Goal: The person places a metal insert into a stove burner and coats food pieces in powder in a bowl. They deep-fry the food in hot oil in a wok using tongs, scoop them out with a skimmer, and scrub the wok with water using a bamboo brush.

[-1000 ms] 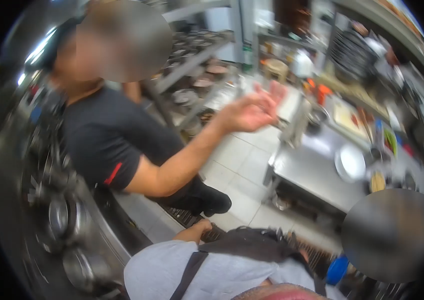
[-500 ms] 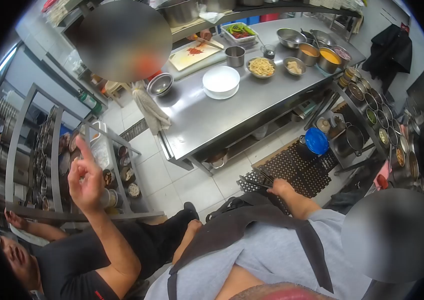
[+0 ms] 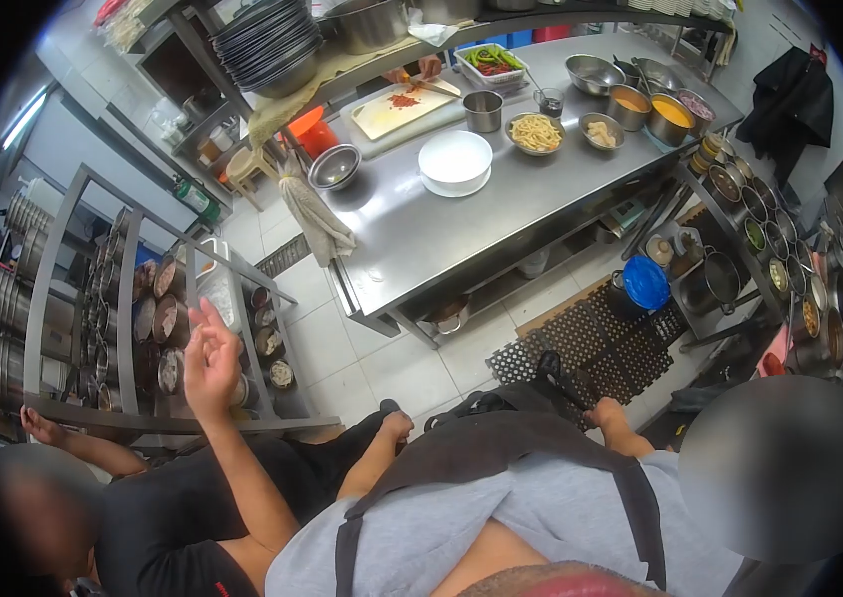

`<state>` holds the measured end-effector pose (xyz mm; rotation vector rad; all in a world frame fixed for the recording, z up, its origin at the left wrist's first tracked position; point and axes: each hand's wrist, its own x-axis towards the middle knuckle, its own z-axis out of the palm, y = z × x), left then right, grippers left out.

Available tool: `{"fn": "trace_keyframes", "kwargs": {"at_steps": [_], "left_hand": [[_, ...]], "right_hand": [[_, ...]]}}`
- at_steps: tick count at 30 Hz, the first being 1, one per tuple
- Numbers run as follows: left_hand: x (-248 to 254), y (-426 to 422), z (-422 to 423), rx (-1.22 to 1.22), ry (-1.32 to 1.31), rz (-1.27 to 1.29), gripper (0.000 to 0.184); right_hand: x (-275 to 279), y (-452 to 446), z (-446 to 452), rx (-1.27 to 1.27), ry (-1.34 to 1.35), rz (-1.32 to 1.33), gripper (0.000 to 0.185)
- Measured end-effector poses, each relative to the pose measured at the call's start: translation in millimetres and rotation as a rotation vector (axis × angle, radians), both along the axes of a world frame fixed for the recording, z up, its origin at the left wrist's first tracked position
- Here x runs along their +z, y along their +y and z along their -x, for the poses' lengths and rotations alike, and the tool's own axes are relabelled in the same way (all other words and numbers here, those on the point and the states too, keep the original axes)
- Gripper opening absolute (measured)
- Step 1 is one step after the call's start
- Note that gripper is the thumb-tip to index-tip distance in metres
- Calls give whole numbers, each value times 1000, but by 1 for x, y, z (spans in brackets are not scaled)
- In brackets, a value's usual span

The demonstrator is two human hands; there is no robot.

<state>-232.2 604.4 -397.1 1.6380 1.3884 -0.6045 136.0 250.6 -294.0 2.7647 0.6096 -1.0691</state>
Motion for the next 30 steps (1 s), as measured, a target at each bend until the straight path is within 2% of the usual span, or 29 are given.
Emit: {"fn": "trace_keyframes", "kwargs": {"at_steps": [2,6,14,18,20,23,26,30], "left_hand": [[-3,-1,3,-20,-2,-14,19],[-10,-5,15,-51,-14,-40,18],[-19,-21,45,-22,-39,-56,18],[-20,-32,55,-24,-44,-53,18],[-22,-39,59,-6,-38,-58,18],[-19,-26,62,19,-54,-80,18],[-20,-25,68,3,-54,-71,18],[-24,-21,62,-27,-52,-71,18]], "right_hand": [[19,15,6,-116,97,4,44],[6,37,8,-86,108,-98,48],[64,117,0,81,121,-141,44],[49,127,-5,148,60,-178,45],[49,130,-6,138,122,-163,54],[22,121,-7,211,99,-172,55],[26,114,-2,251,75,-153,55],[27,101,-1,169,96,-103,49]]}}
